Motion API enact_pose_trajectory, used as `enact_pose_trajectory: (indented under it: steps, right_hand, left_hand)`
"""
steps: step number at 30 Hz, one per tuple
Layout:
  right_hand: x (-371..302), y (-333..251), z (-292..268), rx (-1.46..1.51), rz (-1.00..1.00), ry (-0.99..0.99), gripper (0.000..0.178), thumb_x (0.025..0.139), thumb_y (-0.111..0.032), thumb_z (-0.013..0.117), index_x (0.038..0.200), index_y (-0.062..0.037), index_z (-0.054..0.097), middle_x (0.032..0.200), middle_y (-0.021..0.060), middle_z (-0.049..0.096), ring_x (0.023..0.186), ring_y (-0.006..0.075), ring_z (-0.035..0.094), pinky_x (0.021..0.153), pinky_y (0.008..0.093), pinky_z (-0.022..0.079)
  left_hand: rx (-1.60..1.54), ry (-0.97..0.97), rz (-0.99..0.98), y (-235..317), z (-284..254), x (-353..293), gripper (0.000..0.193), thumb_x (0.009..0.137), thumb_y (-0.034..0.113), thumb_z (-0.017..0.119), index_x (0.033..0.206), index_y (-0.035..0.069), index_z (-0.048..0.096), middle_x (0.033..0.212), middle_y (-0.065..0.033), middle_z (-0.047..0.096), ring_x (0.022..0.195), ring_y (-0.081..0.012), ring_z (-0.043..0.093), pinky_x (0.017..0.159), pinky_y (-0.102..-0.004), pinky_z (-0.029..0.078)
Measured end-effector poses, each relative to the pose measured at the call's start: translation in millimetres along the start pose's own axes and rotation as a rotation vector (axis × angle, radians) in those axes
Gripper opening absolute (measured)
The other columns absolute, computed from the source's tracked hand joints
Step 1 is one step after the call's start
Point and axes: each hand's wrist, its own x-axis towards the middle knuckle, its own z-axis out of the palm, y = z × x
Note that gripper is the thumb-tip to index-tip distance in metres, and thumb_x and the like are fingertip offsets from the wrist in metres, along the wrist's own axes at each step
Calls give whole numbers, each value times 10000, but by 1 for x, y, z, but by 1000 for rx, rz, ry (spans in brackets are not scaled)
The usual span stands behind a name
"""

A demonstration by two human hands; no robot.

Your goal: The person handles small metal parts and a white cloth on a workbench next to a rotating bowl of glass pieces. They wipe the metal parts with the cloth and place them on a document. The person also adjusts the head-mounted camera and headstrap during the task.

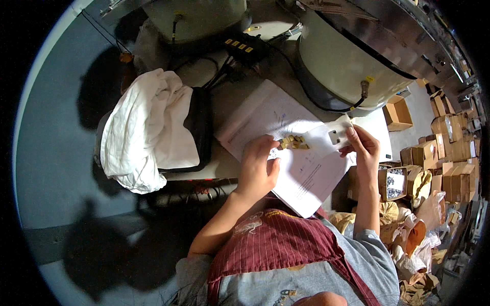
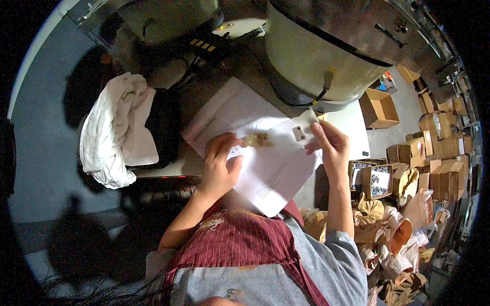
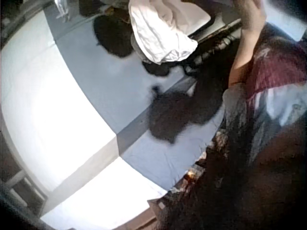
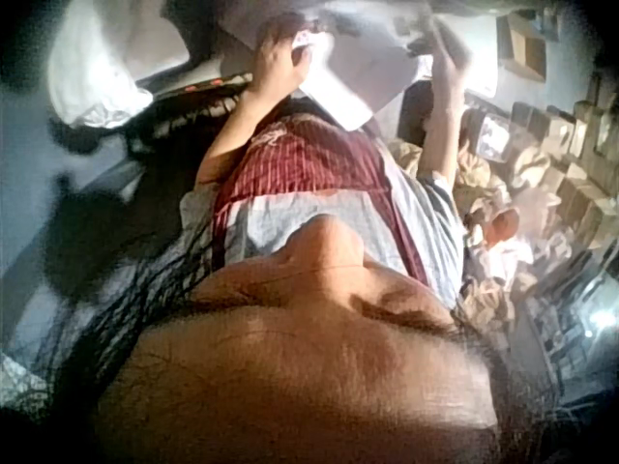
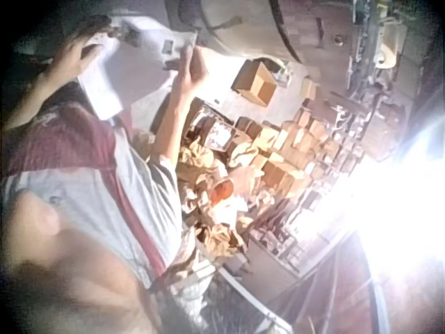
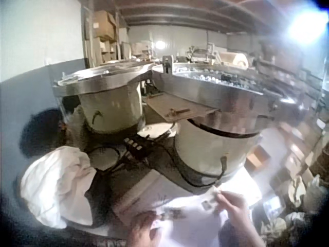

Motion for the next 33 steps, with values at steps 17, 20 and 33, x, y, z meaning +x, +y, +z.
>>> enact_pose_trajectory:
  steps: [17, 20, 33]
  right_hand:
    - [-8, 45, -32, -664, -255, 251, 220, 1022, -185, 683, 1092, 10, 757, 954, 151, 752, 798, 219, 722, 743, 303, 545]
    - [-7, 48, -31, -645, -262, 270, 200, 1014, -180, 689, 1080, -4, 758, 935, 128, 746, 783, 205, 713, 719, 293, 534]
    - [-5, 52, -29, -675, -394, 305, 157, 1000, -170, 693, 1052, -31, 747, 900, 103, 724, 726, 220, 709, 661, 311, 518]
  left_hand:
    - [277, -95, 237, 37, 20, 40, 243, 861, 119, 781, 1087, 127, 693, 1088, -60, 595, 986, -292, 568, 885, -435, 458]
    - [305, -138, 245, 39, 32, 43, 190, 864, 124, 777, 1018, 117, 666, 1083, -54, 600, 981, -305, 571, 886, -437, 460]
    - [178, -169, 263, 44, 33, 53, 192, 805, 126, 841, 884, 97, 668, 1074, -45, 628, 980, -294, 601, 874, -424, 481]
